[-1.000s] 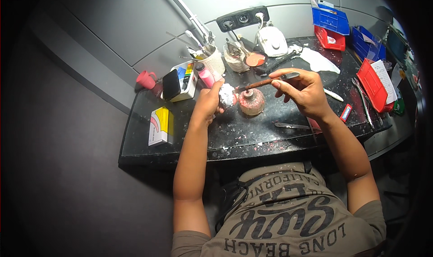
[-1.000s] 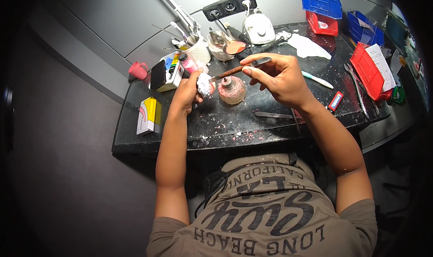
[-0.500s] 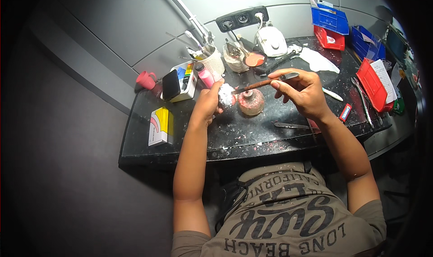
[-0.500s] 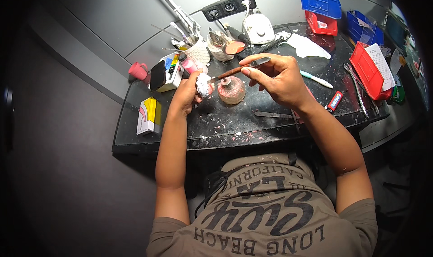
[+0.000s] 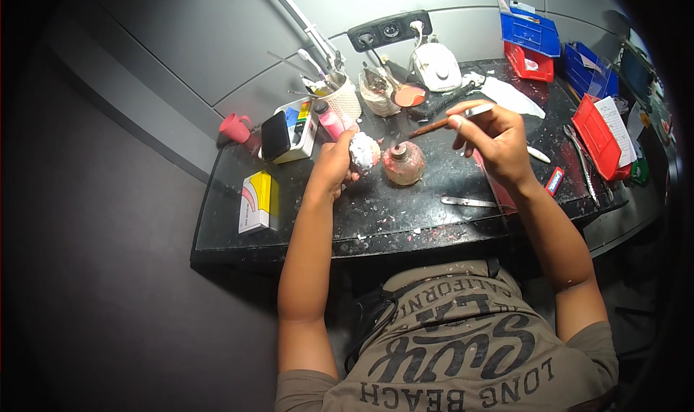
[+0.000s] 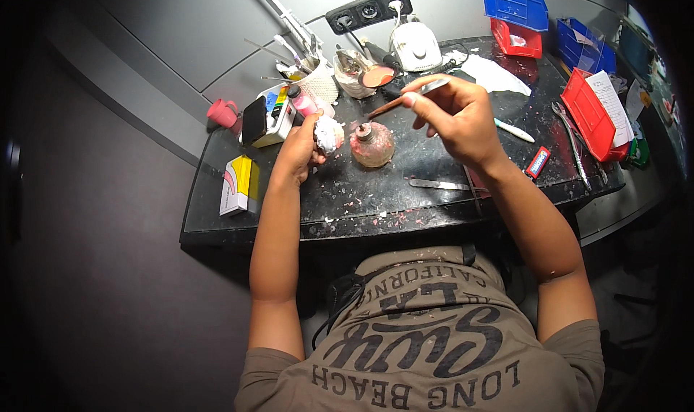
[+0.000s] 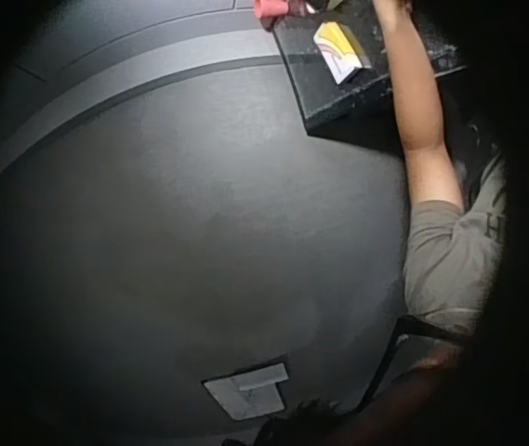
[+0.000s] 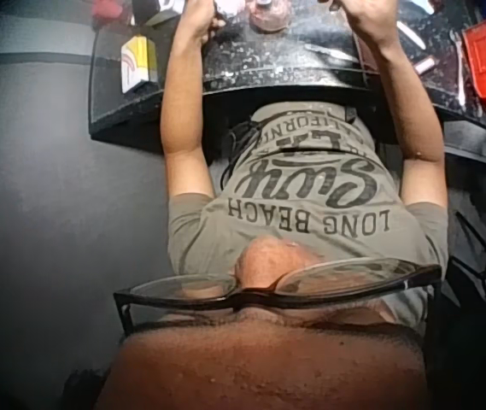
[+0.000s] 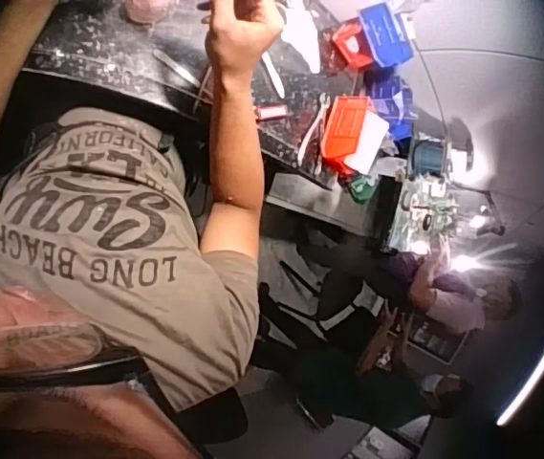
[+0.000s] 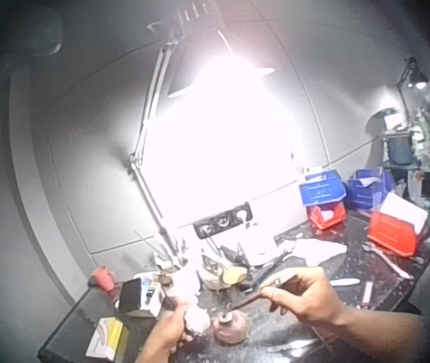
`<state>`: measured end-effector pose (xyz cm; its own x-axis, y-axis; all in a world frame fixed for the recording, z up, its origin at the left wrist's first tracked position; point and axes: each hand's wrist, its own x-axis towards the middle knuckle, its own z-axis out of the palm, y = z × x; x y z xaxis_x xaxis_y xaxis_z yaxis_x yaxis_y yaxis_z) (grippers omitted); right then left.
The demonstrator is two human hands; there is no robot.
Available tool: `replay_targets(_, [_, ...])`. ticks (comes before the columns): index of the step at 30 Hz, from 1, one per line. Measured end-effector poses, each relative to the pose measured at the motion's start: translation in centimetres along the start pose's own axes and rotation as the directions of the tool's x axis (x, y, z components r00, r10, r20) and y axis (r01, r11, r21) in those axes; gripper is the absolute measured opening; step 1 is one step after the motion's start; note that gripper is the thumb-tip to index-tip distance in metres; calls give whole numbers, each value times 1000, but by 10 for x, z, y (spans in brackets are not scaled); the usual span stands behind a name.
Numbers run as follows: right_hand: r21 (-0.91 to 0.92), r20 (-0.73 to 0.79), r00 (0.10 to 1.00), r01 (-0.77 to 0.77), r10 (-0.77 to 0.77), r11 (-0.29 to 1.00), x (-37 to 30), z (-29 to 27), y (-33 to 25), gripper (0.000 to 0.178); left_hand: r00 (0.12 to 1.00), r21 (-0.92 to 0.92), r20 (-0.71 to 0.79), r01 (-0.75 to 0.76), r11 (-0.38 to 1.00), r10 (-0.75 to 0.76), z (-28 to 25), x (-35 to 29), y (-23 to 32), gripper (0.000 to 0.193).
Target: The person shapes a dental prosthetic using a brush and a metal tool by hand at a workbench.
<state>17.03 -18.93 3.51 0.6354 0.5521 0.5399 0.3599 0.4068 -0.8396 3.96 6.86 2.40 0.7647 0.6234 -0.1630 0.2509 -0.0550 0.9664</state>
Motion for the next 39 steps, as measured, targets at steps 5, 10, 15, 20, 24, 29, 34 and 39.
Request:
replay_targets(5, [-15, -61, 998, 9, -10, 1000, 3, -6, 5, 13, 1000, -18, -17, 13, 1000, -13, -1, 4, -2, 54])
replay_targets(10, [13, -28, 999, -26, 26, 1000, 1, -1, 2, 13, 999, -12, -22, 32, 999, -33, -2, 6, -5, 54])
replay_targets(15, [-12, 79, 997, -14, 15, 1000, -3, 6, -5, 16, 1000, -1, 2, 27, 1000, -27, -2, 6, -5, 54])
replay_targets(20, [-89, 152, 988, 20, -7, 996, -4, 6, -5, 19, 999, 5, 26, 25, 1000, -25, 1, 6, -4, 54])
replay_targets(24, [-116, 143, 989, -3, 20, 993, -4, 8, -8, 19, 999, -6, 17, 39, 999, -39, -2, 10, -8, 53])
replay_targets(29, [-113, 161, 987, 8, 11, 994, -4, 11, -9, 17, 998, -73, 49, 40, 997, -36, -6, 12, -11, 52])
replay_targets(34, [-78, 124, 992, 36, -26, 996, -4, 0, -7, 16, 986, -274, 155, -20, 961, 65, 6, 3, 0, 52])
replay_targets(39, [-37, -118, 987, 102, -106, 994, 5, -14, -2, 15, 948, -232, 82, -281, 931, 307, 6, 12, -7, 57])
